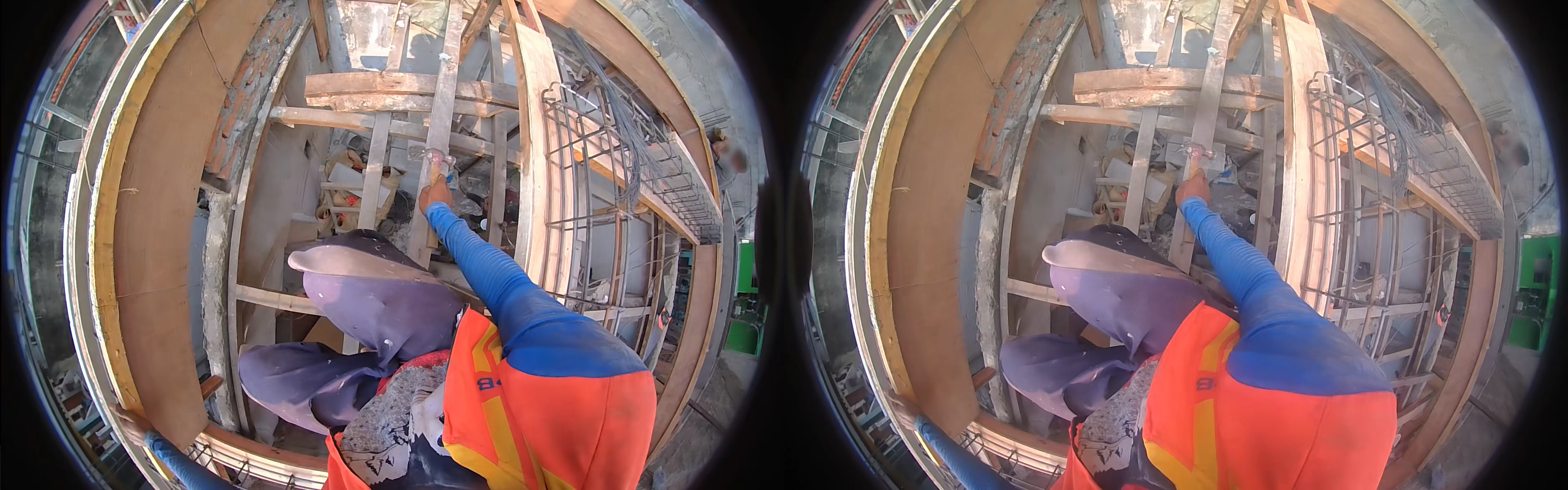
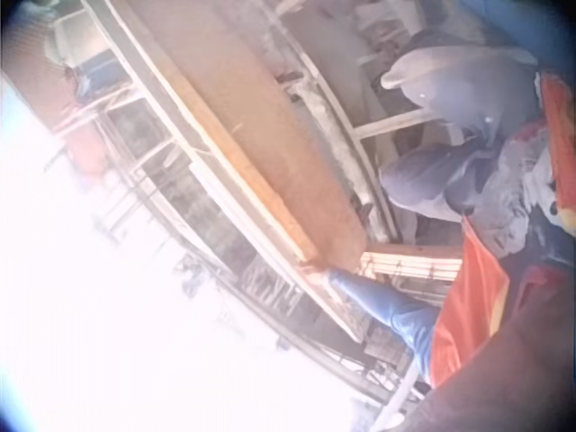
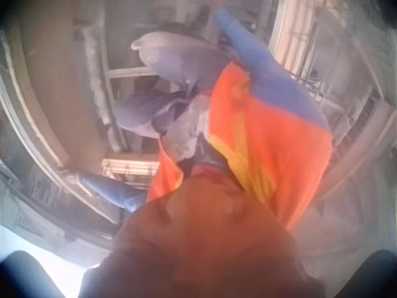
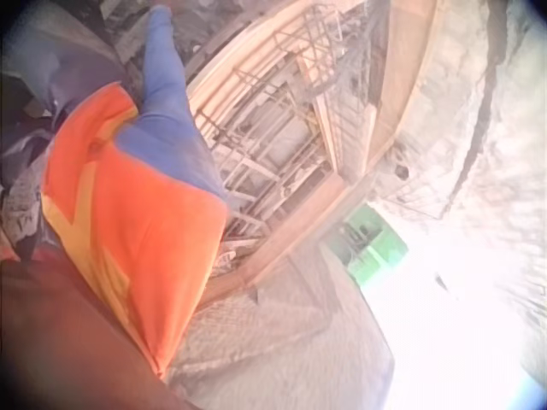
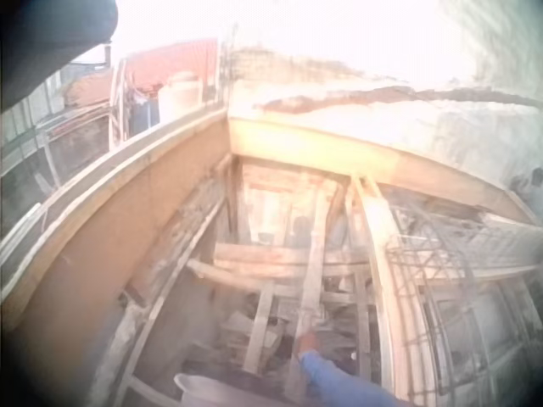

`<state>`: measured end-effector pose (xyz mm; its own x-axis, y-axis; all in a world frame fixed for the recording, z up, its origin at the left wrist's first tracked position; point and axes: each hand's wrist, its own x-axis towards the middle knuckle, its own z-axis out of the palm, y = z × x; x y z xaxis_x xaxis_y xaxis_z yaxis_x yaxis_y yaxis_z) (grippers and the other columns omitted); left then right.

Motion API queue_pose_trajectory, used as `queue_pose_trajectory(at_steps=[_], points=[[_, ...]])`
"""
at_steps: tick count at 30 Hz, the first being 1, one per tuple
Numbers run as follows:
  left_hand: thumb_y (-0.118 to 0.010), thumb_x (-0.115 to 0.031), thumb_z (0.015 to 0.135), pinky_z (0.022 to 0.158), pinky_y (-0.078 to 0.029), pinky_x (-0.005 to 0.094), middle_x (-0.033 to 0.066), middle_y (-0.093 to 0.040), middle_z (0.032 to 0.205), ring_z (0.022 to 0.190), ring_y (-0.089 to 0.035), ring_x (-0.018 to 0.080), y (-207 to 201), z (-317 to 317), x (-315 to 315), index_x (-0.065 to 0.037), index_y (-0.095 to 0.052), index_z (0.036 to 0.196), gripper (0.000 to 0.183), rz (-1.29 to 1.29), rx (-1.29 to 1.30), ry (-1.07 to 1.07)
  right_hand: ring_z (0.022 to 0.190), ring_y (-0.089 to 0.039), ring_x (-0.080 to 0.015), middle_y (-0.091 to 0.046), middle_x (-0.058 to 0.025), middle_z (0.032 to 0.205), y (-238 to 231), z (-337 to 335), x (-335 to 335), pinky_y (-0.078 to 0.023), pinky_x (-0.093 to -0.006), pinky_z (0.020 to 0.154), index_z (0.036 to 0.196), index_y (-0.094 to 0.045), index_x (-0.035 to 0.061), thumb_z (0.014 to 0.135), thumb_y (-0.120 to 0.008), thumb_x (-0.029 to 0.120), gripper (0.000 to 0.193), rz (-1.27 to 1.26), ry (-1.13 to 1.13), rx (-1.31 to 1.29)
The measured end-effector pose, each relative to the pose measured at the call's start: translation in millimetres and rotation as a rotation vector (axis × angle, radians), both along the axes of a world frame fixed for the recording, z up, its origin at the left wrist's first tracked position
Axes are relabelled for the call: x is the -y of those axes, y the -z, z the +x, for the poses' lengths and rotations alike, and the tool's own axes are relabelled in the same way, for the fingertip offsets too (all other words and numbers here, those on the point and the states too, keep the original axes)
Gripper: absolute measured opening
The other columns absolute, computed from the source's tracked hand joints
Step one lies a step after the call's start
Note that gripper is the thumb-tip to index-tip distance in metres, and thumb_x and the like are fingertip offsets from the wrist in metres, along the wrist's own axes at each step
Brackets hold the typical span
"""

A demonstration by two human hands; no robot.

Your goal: The person works on a construction site, assembling and securing wooden formwork for a concrete structure. They use a hammer to drive nails into wooden beams and adjust metal rebar, while navigating the scaffolding and wooden planks.

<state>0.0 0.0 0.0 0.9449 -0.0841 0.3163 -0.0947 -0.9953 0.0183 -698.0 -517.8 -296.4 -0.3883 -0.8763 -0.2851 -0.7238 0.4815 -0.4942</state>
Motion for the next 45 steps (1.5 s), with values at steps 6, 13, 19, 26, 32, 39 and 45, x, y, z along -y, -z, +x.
queue_pose_trajectory(at_steps=[6, 13, 19, 26, 32, 39, 45], points=[[-0.012, -0.074, 0.09, 0.1, -0.042, 0.0475, 0.0168, -0.059, 0.128, 0.118, -0.054, 0.0374, -14.7, -10.3, 9.4, -0.014, -0.059, 0.13, 0.086, 0.006, 0.004, 0.003, 0.109, -0.055, -0.0405, -0.056, -0.0247, 0.114, 77.4, 1.1, 7.5, -0.045, -0.0459, 0.093, 0.124, -0.049, 0.0022, 0.083, -0.059, 0.014, 0.043, 0.058, 0.092, -0.117], [-0.015, -0.068, 0.093, 0.105, -0.037, 0.0421, 0.0149, -0.051, 0.138, 0.127, -0.048, 0.0352, -12.5, -14.1, 9.7, -0.015, -0.049, 0.14, 0.078, -0.029, 0.023, -0.053, 0.115, -0.046, -0.039, -0.046, -0.0212, 0.117, 99.4, -5.7, -13.2, -0.041, -0.0445, 0.097, 0.128, -0.047, 0.007, 0.085, -0.062, 0.014, 0.046, 0.006, 0.148, -0.213], [-0.016, -0.066, 0.095, 0.108, -0.036, 0.0379, 0.0153, -0.05, 0.14, 0.13, -0.046, 0.0329, -19.7, -1.5, -24.2, -0.005, -0.046, 0.14, 0.082, -0.034, -0.026, 0.068, 0.115, -0.045, -0.0399, -0.044, -0.0221, 0.12, 105.0, -2.6, -18.8, -0.04, -0.046, 0.096, 0.128, -0.048, 0.0092, 0.086, -0.063, 0.019, 0.046, 0.023, 0.106, -0.245], [-0.019, -0.063, 0.096, 0.102, -0.039, 0.0424, 0.0177, -0.061, 0.125, 0.119, -0.055, 0.0361, -13.9, -21.4, 14.6, -0.005, -0.063, 0.124, 0.078, -0.125, 0.075, 0.13, 0.098, -0.061, -0.0431, -0.046, -0.0263, 0.12, 85.3, -8.0, 7.5, -0.05, -0.048, 0.088, 0.122, -0.054, 0.0042, 0.086, -0.055, 0.018, 0.039, 0.025, 0.042, -0.096], [-0.019, -0.058, 0.097, 0.101, -0.04, 0.041, 0.0169, -0.062, 0.123, 0.117, -0.056, 0.0346, -30.7, -52.2, 42.2, -0.006, -0.066, 0.118, 0.073, -0.149, 0.03, 0.101, 0.08, -0.061, -0.033, -0.057, -0.0205, 0.095, 83.4, -11.5, 43.9, -0.051, -0.0419, 0.078, 0.124, -0.051, -0.0052, 0.084, -0.062, 0.021, 0.049, -0.142, -0.276, 0.246], [-0.029, -0.058, 0.097, 0.086, -0.048, 0.0476, 0.017, -0.07, 0.092, 0.094, -0.064, 0.0375, -47.3, -72.2, 48.1, -0.014, -0.071, 0.1, 0.061, -0.115, 0.161, 0.088, 0.057, -0.054, -0.0137, -0.056, -0.0093, 0.087, -88.1, 112.2, 59.8, -0.047, -0.0283, 0.048, 0.12, -0.05, 0.0046, 0.097, -0.052, 0.031, 0.035, 0.093, -0.684, 0.542], [-0.035, -0.059, 0.096, 0.086, -0.047, 0.0423, 0.0081, -0.072, 0.087, 0.09, -0.067, 0.0273, -42.5, -82.9, 28.2, -0.017, -0.073, 0.094, 0.056, -0.179, 0.169, 0.138, 0.098, -0.054, -0.0197, -0.058, -0.0143, 0.107, -161.8, 198.3, 13.9, -0.044, -0.0325, 0.088, 0.12, -0.051, -0.0054, 0.095, -0.056, 0.018, 0.034, -0.26, -1.396, 0.611]])
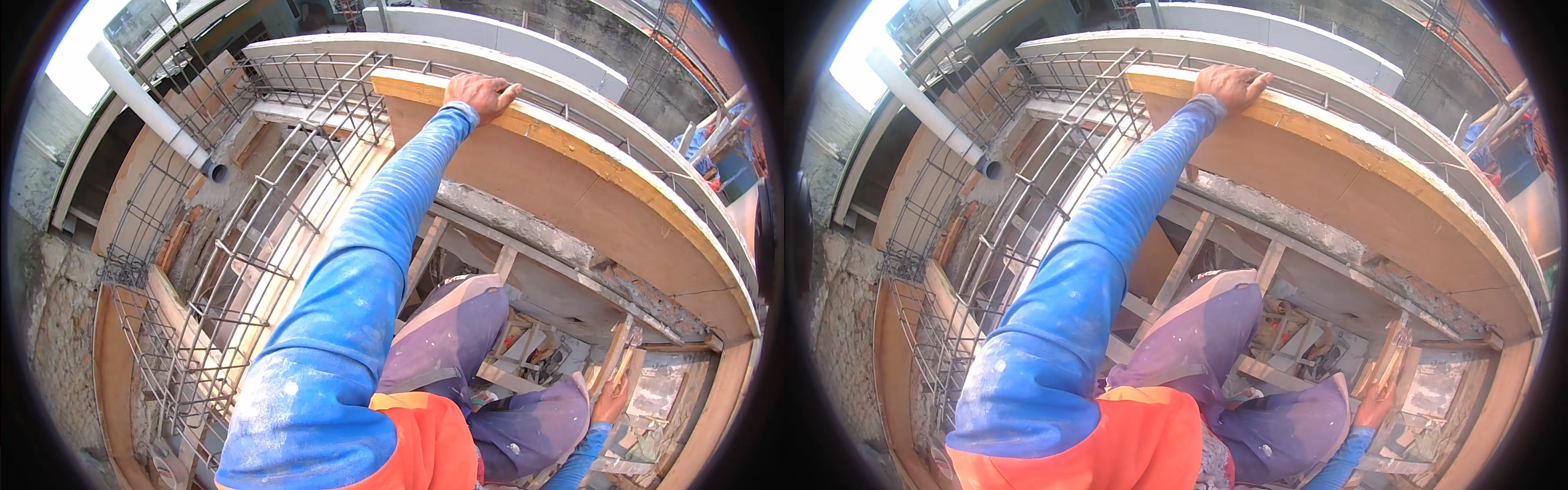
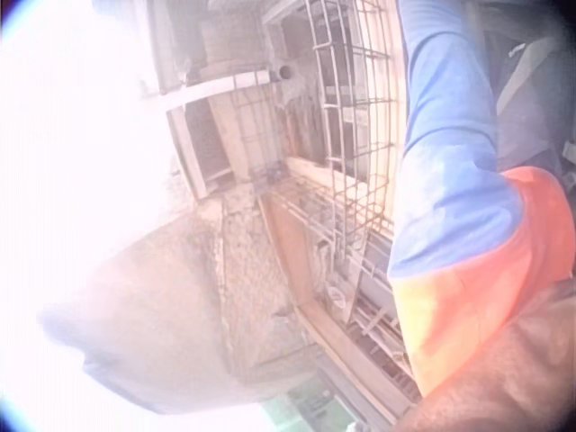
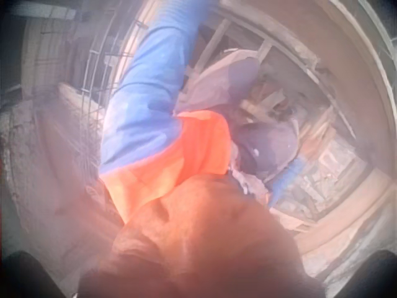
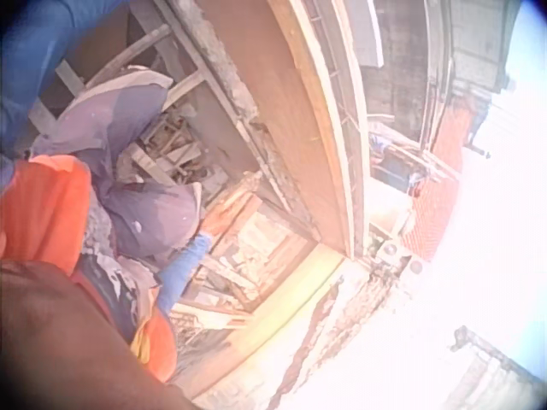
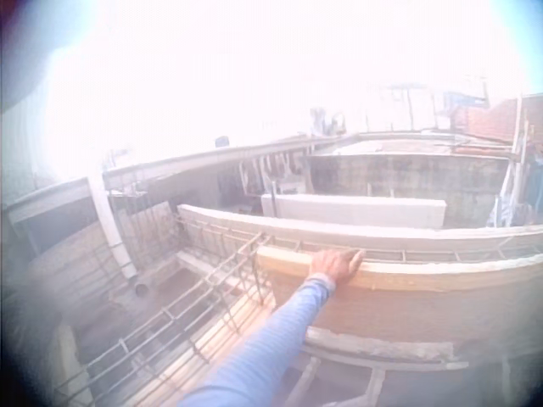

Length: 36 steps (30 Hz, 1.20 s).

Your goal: The person works on a construction site, assembling and securing wooden formwork for a concrete structure. They use a hammer to drive nails into wooden beams and adjust metal rebar, while navigating the scaffolding and wooden planks.

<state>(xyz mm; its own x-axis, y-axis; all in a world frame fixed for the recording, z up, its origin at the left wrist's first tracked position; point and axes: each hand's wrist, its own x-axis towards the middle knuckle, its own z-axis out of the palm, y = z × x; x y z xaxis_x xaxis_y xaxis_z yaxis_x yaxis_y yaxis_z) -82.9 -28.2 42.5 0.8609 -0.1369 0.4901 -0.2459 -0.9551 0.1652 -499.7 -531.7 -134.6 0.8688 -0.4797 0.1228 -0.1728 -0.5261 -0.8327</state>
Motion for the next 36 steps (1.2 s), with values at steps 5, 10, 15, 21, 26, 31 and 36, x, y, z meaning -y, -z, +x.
queue_pose_trajectory(at_steps=[5, 10, 15, 21, 26, 31, 36], points=[[-0.039, -0.054, 0.096, 0.094, -0.039, 0.041, 0.002, -0.072, 0.089, 0.092, -0.064, 0.0196, 22.6, 6.4, 12.5, -0.019, -0.073, 0.092, 0.049, -0.082, 0.201, 0.007, 0.096, -0.055, -0.0154, -0.059, -0.0099, 0.104, -116.8, 85.6, -71.7, -0.045, -0.0288, 0.085, 0.117, -0.053, -0.0035, 0.096, -0.057, 0.014, 0.028, -0.124, -0.217, -0.026], [-0.045, -0.051, 0.095, 0.097, -0.034, 0.0417, 0.0025, -0.071, 0.097, 0.102, -0.058, 0.0193, 27.4, -1.2, 1.0, -0.019, -0.072, 0.096, 0.042, -0.192, 0.216, -0.094, 0.09, -0.056, -0.0134, -0.059, -0.0084, 0.101, -149.8, 141.0, -161.2, -0.046, -0.0276, 0.08, 0.117, -0.054, -0.0033, 0.092, -0.063, 0.012, 0.031, -0.186, -0.488, 0.017], [-0.058, -0.031, 0.091, 0.105, -0.033, 0.0434, 0.0113, -0.065, 0.107, 0.112, -0.051, 0.0303, 45.4, -3.8, -42.0, -0.009, -0.066, 0.101, 0.026, -0.362, 0.383, 0.247, 0.092, -0.057, -0.012, -0.059, -0.0098, 0.1, -153.6, 157.9, -235.9, -0.047, -0.0267, 0.079, 0.12, -0.048, -0.0032, 0.089, -0.065, 0.008, 0.036, 0.075, -0.468, 0.034], [-0.051, -0.022, 0.097, 0.1, -0.041, 0.0381, 0.0165, -0.063, 0.11, 0.112, -0.055, 0.0302, 46.7, -138.0, -23.4, -0.002, -0.063, 0.104, 0.025, -1.078, 0.09, 0.042, 0.093, -0.061, -0.0164, -0.06, -0.0132, 0.103, -168.1, 160.1, -284.2, -0.049, -0.0302, 0.08, 0.122, -0.04, 0.0001, 0.088, -0.066, 0.008, 0.043, 0.047, -0.455, 0.197], [-0.049, -0.027, 0.101, 0.089, -0.049, 0.0307, 0.0152, -0.061, 0.112, 0.103, -0.06, 0.0194, 52.5, -245.8, 48.7, 0.005, -0.043, 0.13, 0.044, -1.7, -0.286, 0.473, 0.101, -0.061, -0.0286, -0.06, -0.0198, 0.107, -156.8, 154.7, -337.6, -0.048, -0.0375, 0.087, 0.123, -0.039, 0.0005, 0.086, -0.066, 0.007, 0.047, -0.055, -0.553, 0.17], [-0.054, -0.016, 0.097, 0.068, -0.051, 0.0268, 0.0031, -0.054, 0.085, 0.078, -0.057, 0.0101, 63.3, -241.5, 21.9, -0.003, -0.044, 0.119, 0.028, -2.013, -0.275, 0.251, 0.111, -0.055, -0.0376, -0.059, -0.0208, 0.115, -170.8, 155.6, -356.1, -0.043, -0.0442, 0.096, 0.132, -0.042, -0.0006, 0.085, -0.068, 0.017, 0.056, -0.339, -1.049, 0.087], [-0.054, -0.019, 0.097, 0.049, -0.046, 0.027, 0.0012, -0.051, 0.074, 0.057, -0.051, 0.0094, 125.5, -251.2, -63.9, -0.005, -0.048, 0.105, 0.017, -1.802, -0.518, -0.065, 0.116, -0.052, -0.0349, -0.055, -0.0177, 0.126, -207.1, 269.3, -313.6, -0.042, -0.0443, 0.1, 0.132, -0.049, 0.0054, 0.085, -0.068, 0.028, 0.056, -0.848, -0.599, 0.592]])
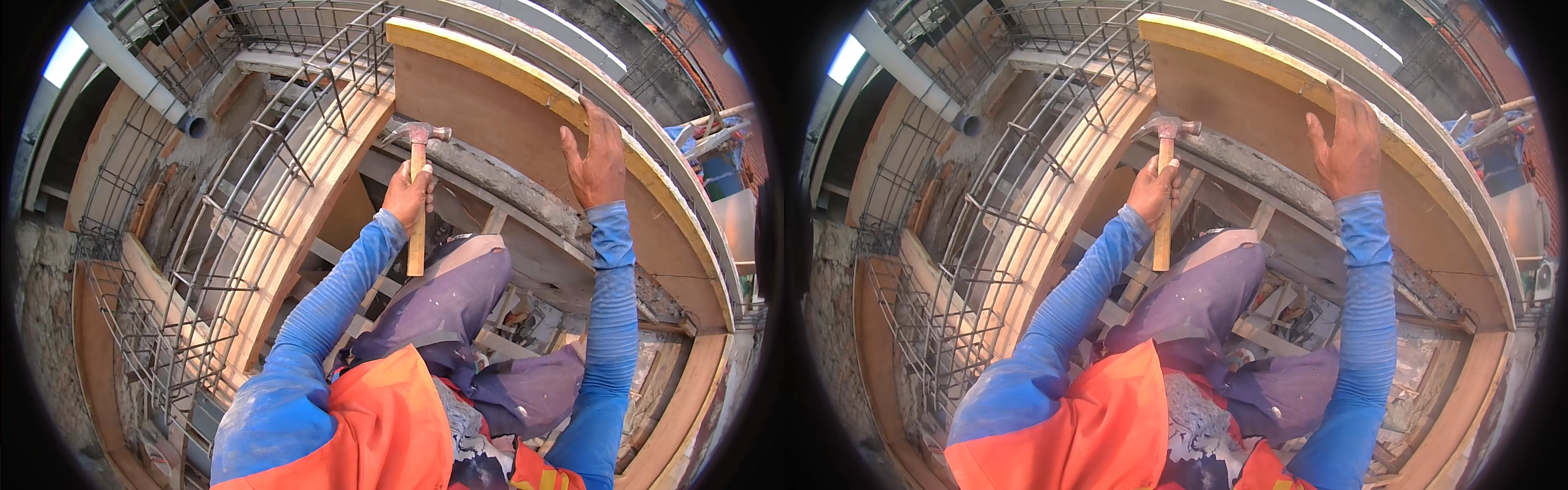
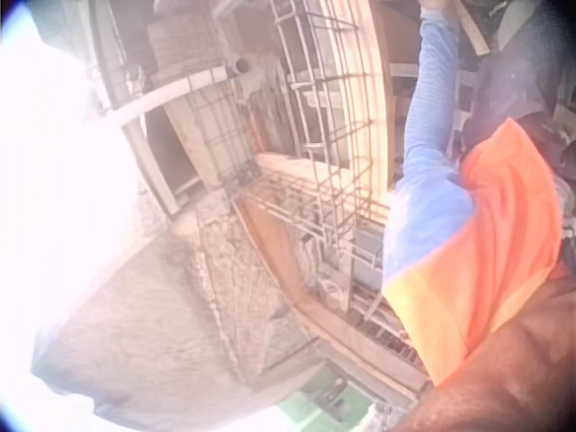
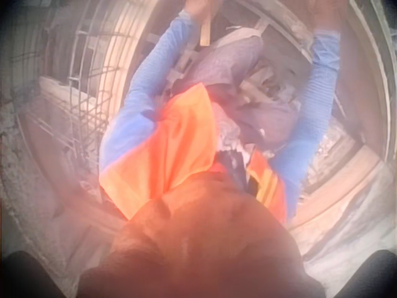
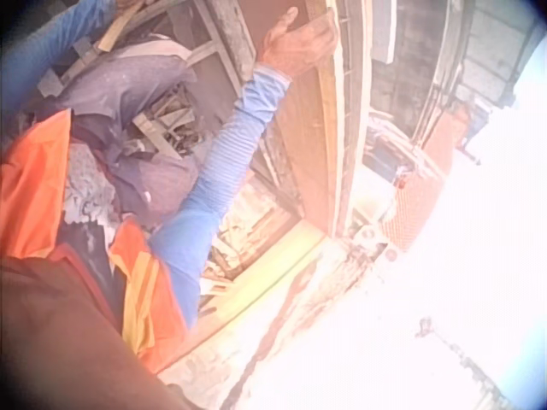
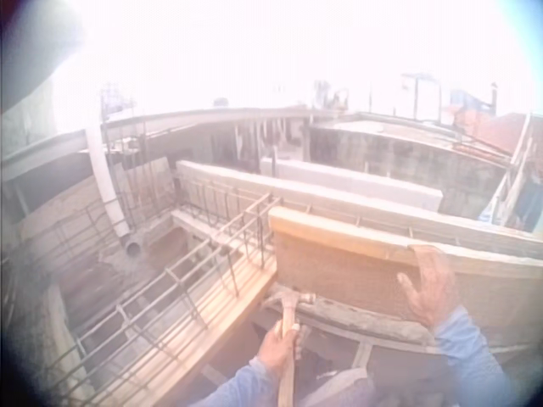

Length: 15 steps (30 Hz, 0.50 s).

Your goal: The person works on a construction site, assembling and securing wooden formwork for a concrete structure. They use a hammer to drive nails into wooden beams and adjust metal rebar, while navigating the scaffolding and wooden planks.

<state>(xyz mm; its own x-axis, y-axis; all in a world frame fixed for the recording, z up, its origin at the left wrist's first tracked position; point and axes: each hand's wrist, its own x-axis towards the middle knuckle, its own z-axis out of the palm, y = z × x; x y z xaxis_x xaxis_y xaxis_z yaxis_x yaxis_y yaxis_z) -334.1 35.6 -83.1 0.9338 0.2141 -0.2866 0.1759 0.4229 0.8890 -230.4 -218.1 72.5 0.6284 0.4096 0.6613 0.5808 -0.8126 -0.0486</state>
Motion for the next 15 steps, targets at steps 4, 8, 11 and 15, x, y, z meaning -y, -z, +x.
queue_pose_trajectory(at_steps=[4, 8, 11, 15], points=[[-0.061, -0.023, 0.092, 0.045, -0.044, 0.0285, 0.0032, -0.054, 0.067, 0.05, -0.05, 0.0111, 82.5, -19.6, -31.8, -0.003, -0.052, 0.09, 0.022, 0.406, -0.273, 0.149, 0.123, -0.049, -0.0337, -0.049, -0.0147, 0.137, 10.4, 94.7, 45.5, -0.039, -0.0477, 0.104, 0.146, -0.033, 0.0156, 0.089, -0.061, 0.046, 0.071, -0.293, 0.133, 0.233], [-0.066, -0.024, 0.084, 0.052, -0.05, 0.0318, 0.0106, -0.062, 0.074, 0.057, -0.062, 0.0166, 124.5, -44.8, -42.4, 0.002, -0.055, 0.093, 0.029, 0.626, -0.543, 0.285, 0.122, -0.051, -0.0326, -0.051, -0.0118, 0.136, 32.6, 131.1, 56.2, -0.042, -0.0471, 0.101, 0.15, -0.025, 0.0211, 0.089, -0.052, 0.06, 0.077, -0.374, 0.244, -0.067], [-0.067, -0.022, 0.081, 0.052, -0.053, 0.0337, 0.0135, -0.064, 0.074, 0.056, -0.064, 0.0205, 135.9, -54.7, -34.6, 0.004, -0.054, 0.103, 0.037, 0.727, -0.542, 0.315, 0.116, -0.055, -0.0314, -0.056, -0.0105, 0.13, 37.0, 134.4, 56.4, -0.045, -0.0469, 0.097, 0.149, -0.027, 0.0218, 0.088, -0.05, 0.064, 0.078, -0.421, 0.317, -0.246], [-0.067, -0.029, 0.08, 0.068, -0.057, 0.0402, 0.0154, -0.067, 0.081, 0.066, -0.068, 0.0283, 167.7, -50.0, -29.8, -0.001, -0.054, 0.118, 0.048, 0.796, -0.437, 0.405, 0.109, -0.059, -0.0309, -0.061, -0.0105, 0.12, 35.2, 132.6, 50.1, -0.049, -0.0474, 0.09, 0.146, -0.034, 0.0209, 0.088, -0.045, 0.066, 0.074, -0.48, 0.33, -0.271]])
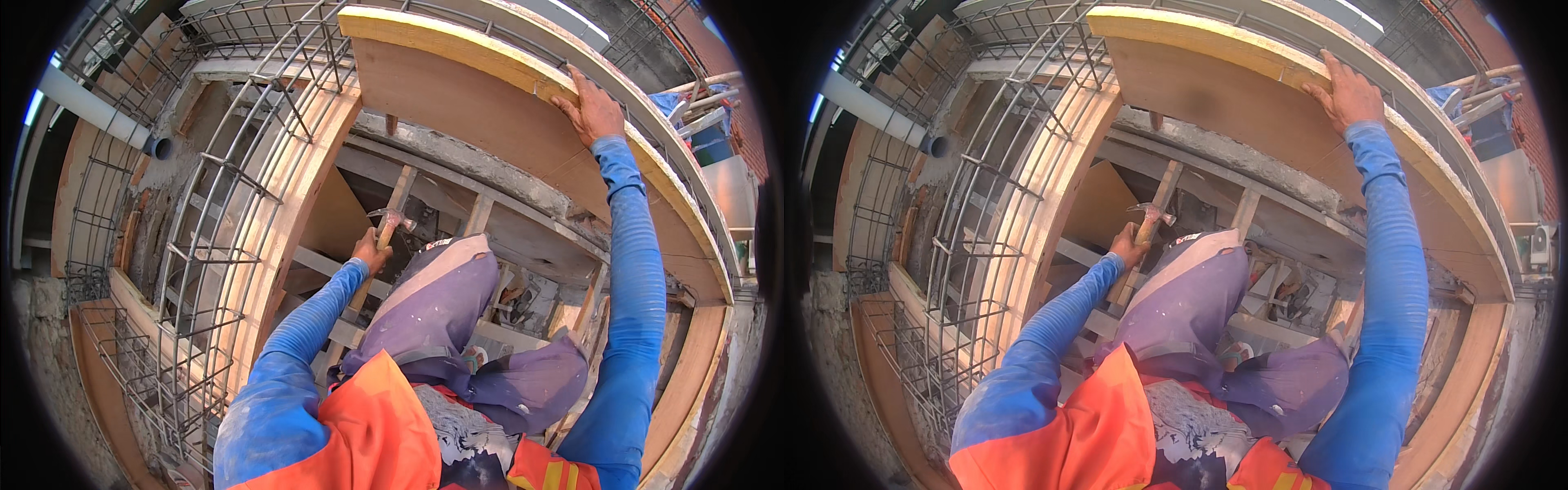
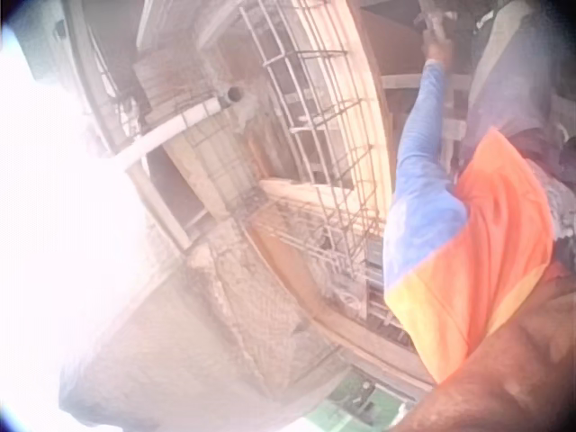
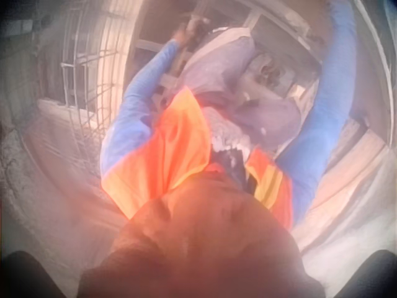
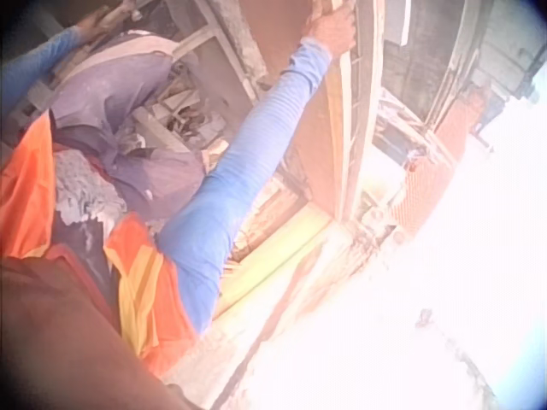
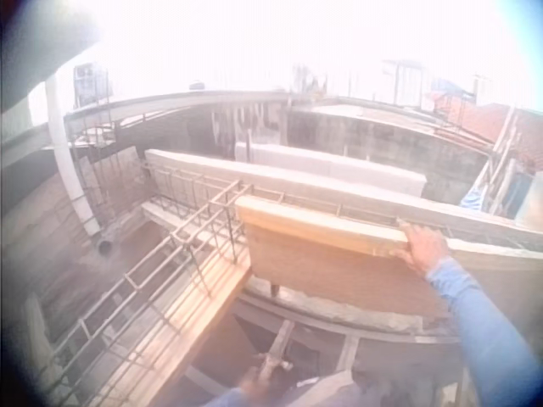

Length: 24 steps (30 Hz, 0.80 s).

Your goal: The person works on a construction site, assembling and securing wooden formwork for a concrete structure. They use a hammer to drive nails into wooden beams and adjust metal rebar, while navigating the scaffolding and wooden planks.

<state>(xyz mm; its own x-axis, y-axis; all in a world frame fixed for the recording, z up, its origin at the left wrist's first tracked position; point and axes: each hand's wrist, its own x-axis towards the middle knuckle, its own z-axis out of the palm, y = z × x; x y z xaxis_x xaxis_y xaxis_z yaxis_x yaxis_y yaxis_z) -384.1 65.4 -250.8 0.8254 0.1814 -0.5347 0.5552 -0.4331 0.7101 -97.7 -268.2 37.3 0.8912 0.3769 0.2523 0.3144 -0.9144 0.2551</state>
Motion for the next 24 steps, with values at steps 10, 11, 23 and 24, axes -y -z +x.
queue_pose_trajectory(at_steps=[10, 11, 23, 24], points=[[-0.063, -0.035, 0.082, 0.093, -0.048, 0.0481, 0.0188, -0.067, 0.107, 0.103, -0.063, 0.0363, 69.9, 164.2, 127.9, -0.013, -0.055, 0.122, 0.047, 0.416, 0.011, 0.726, 0.096, -0.062, -0.028, -0.063, -0.0073, 0.109, 7.2, 5.5, 5.2, -0.05, -0.0458, 0.081, 0.143, -0.039, 0.0254, 0.084, -0.049, 0.067, 0.073, -0.004, -0.03, 0.128], [-0.064, -0.034, 0.081, 0.093, -0.048, 0.0483, 0.0198, -0.067, 0.107, 0.103, -0.063, 0.0363, 80.1, 181.6, 143.9, -0.012, -0.055, 0.122, 0.047, 0.422, 0.026, 0.724, 0.095, -0.062, -0.0273, -0.063, -0.0069, 0.108, 8.6, 7.1, 5.1, -0.05, -0.0453, 0.081, 0.143, -0.039, 0.0255, 0.084, -0.05, 0.067, 0.073, 0.0, -0.033, 0.149], [-0.066, -0.028, 0.081, 0.103, -0.042, 0.0441, 0.0157, -0.06, 0.124, 0.117, -0.055, 0.0329, 148.6, 342.5, 284.7, -0.01, -0.055, 0.126, 0.05, 0.527, 0.584, 0.896, 0.079, -0.057, -0.0209, -0.06, -0.0073, 0.088, 10.2, -1.5, 3.6, -0.044, -0.0387, 0.07, 0.127, -0.054, 0.0097, 0.085, -0.057, 0.059, 0.065, 0.034, -0.045, 0.195], [-0.065, -0.027, 0.081, 0.105, -0.04, 0.044, 0.0157, -0.059, 0.127, 0.12, -0.053, 0.0319, 155.2, 346.4, 290.7, -0.009, -0.055, 0.127, 0.05, 0.572, 0.609, 0.831, 0.078, -0.058, -0.0217, -0.06, -0.0077, 0.087, 10.8, -1.7, 5.5, -0.044, -0.0382, 0.07, 0.126, -0.054, 0.0091, 0.084, -0.058, 0.057, 0.064, 0.059, -0.073, 0.242]])
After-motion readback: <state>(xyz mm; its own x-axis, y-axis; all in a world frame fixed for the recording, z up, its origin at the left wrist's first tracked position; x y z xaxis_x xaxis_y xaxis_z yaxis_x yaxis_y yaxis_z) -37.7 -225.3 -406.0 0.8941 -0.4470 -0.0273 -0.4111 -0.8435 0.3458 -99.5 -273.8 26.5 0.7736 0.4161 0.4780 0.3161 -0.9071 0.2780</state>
